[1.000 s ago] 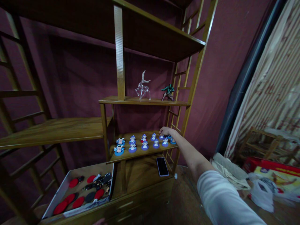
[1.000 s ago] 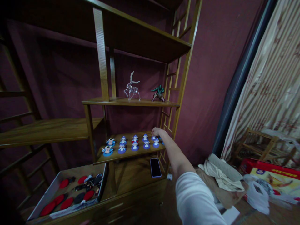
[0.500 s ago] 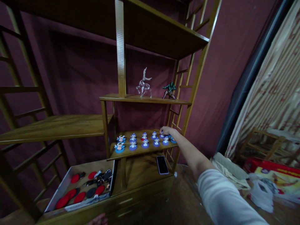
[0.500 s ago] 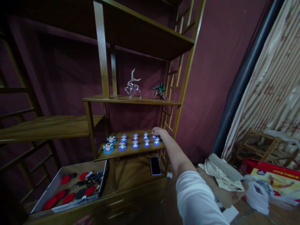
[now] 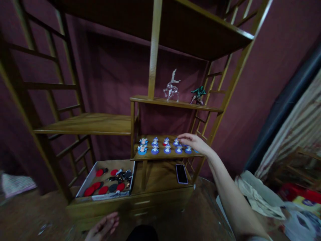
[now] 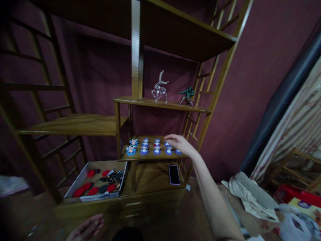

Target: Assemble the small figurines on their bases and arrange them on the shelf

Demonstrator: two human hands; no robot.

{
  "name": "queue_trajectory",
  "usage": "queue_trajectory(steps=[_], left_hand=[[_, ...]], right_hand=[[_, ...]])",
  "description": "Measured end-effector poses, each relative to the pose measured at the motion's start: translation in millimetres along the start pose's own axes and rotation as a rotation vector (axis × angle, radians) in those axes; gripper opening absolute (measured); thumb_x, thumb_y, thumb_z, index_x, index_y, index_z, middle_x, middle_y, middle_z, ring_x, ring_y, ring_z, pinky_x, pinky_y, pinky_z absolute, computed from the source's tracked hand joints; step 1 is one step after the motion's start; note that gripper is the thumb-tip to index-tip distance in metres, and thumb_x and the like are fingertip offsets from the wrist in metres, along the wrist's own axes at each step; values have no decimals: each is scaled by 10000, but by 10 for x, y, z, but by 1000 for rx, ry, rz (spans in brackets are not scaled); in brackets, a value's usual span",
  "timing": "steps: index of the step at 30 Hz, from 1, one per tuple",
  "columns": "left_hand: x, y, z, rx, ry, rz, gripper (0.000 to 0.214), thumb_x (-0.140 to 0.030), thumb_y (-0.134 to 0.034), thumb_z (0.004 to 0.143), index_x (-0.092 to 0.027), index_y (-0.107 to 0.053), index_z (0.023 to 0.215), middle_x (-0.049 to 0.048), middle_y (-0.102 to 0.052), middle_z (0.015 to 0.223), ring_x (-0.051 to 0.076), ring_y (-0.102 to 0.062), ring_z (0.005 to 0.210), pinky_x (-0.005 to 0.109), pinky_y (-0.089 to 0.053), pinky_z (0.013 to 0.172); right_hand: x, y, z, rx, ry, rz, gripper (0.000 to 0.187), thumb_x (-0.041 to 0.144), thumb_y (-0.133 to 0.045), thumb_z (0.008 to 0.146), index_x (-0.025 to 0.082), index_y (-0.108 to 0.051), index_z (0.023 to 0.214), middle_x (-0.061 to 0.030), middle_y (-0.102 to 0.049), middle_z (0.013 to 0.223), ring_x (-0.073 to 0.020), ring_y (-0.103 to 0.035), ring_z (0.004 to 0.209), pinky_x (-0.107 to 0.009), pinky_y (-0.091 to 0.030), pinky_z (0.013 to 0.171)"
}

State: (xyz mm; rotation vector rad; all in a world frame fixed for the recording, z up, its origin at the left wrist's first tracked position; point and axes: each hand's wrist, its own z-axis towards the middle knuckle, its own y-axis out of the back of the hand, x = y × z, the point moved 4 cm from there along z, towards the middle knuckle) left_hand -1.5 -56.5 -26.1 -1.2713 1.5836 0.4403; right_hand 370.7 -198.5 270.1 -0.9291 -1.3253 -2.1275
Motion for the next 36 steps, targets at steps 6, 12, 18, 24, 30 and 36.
queue_trajectory(steps=[6, 12, 18, 24, 30, 36], left_hand=[[-103, 294, -148, -53, -118, -61, 380, -290, -776, 545, -98, -680, 858, 110, -697, 823, 200, -656, 769, 284, -496, 739], [-197, 479, -42, -185, -164, -76, 273, -200, -721, 599, -76, -659, 834, 96, -682, 724, 152, -627, 629, 253, -476, 624], [-633, 341, 533, -248, -325, -279, 212, -59, -632, 651, -76, -634, 863, 106, -685, 761, 138, -636, 642, 231, -484, 604], [-925, 658, 1101, -446, -353, -581, 225, 67, -490, 706, -94, -596, 823, 59, -647, 685, 84, -617, 549, 156, -476, 501], [-1043, 972, 1330, -348, -149, -819, 229, 49, -449, 765, -111, -564, 882, 51, -641, 716, 90, -628, 565, 158, -506, 478], [-1258, 1111, 1318, -272, -169, -912, 223, 21, -433, 802, -115, -568, 916, 58, -638, 745, 93, -632, 592, 176, -531, 508]], right_hand=[[-134, -1616, -803, 413, -135, 429, 250, 417, -594, 751, 310, -659, 967, -30, -660, 1019, -199, -598, 961, -364, -448, 877], [-499, -3145, -547, 388, -485, 1010, 257, 368, -695, 644, 230, -675, 860, -57, -679, 939, -166, -637, 814, -340, -489, 809], [-662, -3897, -100, 204, -651, 1092, 310, 288, -734, 552, 167, -661, 828, -75, -693, 868, -131, -631, 722, -272, -493, 725], [-984, -4046, 427, -16, -468, 766, 251, 338, -662, 596, 173, -659, 785, -44, -682, 792, -153, -612, 699, -258, -480, 619], [-1355, -4273, 933, -65, -267, 329, 195, 271, -486, 734, 200, -655, 801, -29, -681, 824, -173, -622, 795, -310, -479, 736], [-1286, -4818, 1310, 144, -116, 99, 227, 179, -467, 776, 219, -661, 887, -17, -695, 917, -160, -635, 868, -295, -471, 812]])
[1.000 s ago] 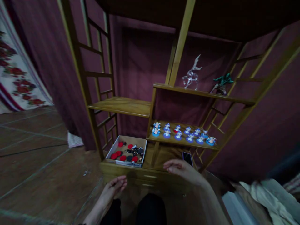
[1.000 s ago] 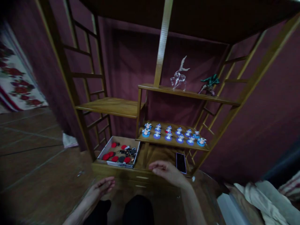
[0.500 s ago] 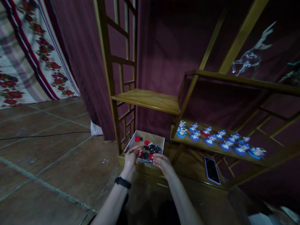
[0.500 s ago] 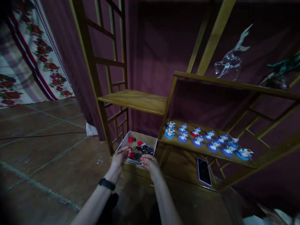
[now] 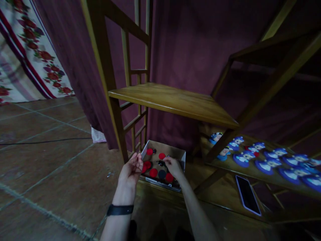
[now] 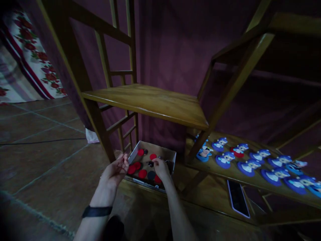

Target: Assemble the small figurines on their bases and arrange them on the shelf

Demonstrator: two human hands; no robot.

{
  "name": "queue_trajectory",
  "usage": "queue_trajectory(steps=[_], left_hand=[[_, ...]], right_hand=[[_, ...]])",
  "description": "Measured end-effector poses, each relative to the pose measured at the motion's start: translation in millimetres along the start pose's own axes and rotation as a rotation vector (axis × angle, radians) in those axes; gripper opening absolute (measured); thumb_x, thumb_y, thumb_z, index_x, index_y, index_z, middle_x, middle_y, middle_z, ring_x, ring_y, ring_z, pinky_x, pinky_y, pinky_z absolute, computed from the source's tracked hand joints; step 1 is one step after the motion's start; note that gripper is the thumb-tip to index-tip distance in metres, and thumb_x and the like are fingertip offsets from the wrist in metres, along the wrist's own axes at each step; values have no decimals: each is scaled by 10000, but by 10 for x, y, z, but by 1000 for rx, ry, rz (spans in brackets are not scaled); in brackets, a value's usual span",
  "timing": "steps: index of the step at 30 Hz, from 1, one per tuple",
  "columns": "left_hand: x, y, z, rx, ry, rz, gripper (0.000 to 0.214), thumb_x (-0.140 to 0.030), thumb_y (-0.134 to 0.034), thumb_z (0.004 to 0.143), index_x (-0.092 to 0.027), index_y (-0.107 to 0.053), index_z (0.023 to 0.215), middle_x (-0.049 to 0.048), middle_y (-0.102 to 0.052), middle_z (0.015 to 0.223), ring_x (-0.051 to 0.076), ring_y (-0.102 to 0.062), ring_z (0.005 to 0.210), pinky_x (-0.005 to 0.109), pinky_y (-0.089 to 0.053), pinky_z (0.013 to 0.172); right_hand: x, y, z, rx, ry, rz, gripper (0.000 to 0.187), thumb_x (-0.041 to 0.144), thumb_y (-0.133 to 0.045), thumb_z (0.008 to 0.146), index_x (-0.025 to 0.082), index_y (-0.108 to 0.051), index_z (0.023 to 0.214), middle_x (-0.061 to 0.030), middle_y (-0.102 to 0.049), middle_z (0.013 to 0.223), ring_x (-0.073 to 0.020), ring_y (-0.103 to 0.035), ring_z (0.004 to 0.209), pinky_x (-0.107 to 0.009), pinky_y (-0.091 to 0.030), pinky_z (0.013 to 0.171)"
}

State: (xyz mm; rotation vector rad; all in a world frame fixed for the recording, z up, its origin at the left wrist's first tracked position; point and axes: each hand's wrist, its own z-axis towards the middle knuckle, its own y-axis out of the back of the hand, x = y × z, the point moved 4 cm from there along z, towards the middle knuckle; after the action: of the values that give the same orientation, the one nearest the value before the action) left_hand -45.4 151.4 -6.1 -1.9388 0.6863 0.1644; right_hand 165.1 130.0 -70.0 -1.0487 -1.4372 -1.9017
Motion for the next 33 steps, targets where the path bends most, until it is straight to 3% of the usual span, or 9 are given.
queue_trajectory(steps=[7, 13, 20, 24, 30, 33], left_hand=[[-58, -38, -32, -16, 21, -18, 226, 21, -429, 805, -113, -571, 918, 62, -638, 768, 86, -633, 608, 167, -529, 523], [-81, -53, -57, -64, 28, -1, 205, 0, -426, 815, -125, -571, 890, 52, -634, 739, 82, -620, 571, 166, -518, 489], [-83, -33, -81, -26, 24, 2, 215, 7, -429, 809, -120, -580, 895, 58, -639, 748, 85, -624, 594, 172, -520, 512], [-92, -29, -108, -9, 15, 2, 200, -3, -441, 808, -115, -590, 878, 57, -635, 740, 80, -615, 584, 177, -523, 527], [-72, -57, -89, 18, 40, -19, 194, 3, -444, 803, -114, -578, 878, 62, -633, 754, 77, -613, 586, 170, -514, 527], [-79, -58, -73, -11, 47, -21, 200, 2, -433, 807, -120, -578, 874, 59, -633, 754, 80, -617, 591, 166, -509, 510]], right_hand=[[149, -545, 393, 122, 41, -278, 387, 58, -482, 738, 231, -612, 1059, -38, -645, 1083, -163, -578, 1019, -262, -414, 896], [224, -852, 317, 219, 213, -464, 293, 114, -541, 743, 177, -624, 1017, -92, -570, 1132, -211, -468, 1110, -324, -354, 952], [253, -791, 128, 224, 210, -388, 325, 186, -677, 666, 181, -551, 965, -60, -592, 981, -197, -521, 964, -313, -404, 848], [149, -715, 139, 211, 77, -218, 293, 189, -650, 694, 235, -541, 963, 13, -625, 858, -143, -585, 783, -264, -453, 715], [2, -643, 330, 132, -149, 121, 172, 293, -593, 750, 195, -597, 892, -2, -658, 828, -117, -601, 586, -218, -487, 470], [6, -665, 356, 128, -176, 166, 178, 315, -613, 736, 186, -613, 859, -2, -665, 776, -93, -555, 457, -202, -461, 392]])
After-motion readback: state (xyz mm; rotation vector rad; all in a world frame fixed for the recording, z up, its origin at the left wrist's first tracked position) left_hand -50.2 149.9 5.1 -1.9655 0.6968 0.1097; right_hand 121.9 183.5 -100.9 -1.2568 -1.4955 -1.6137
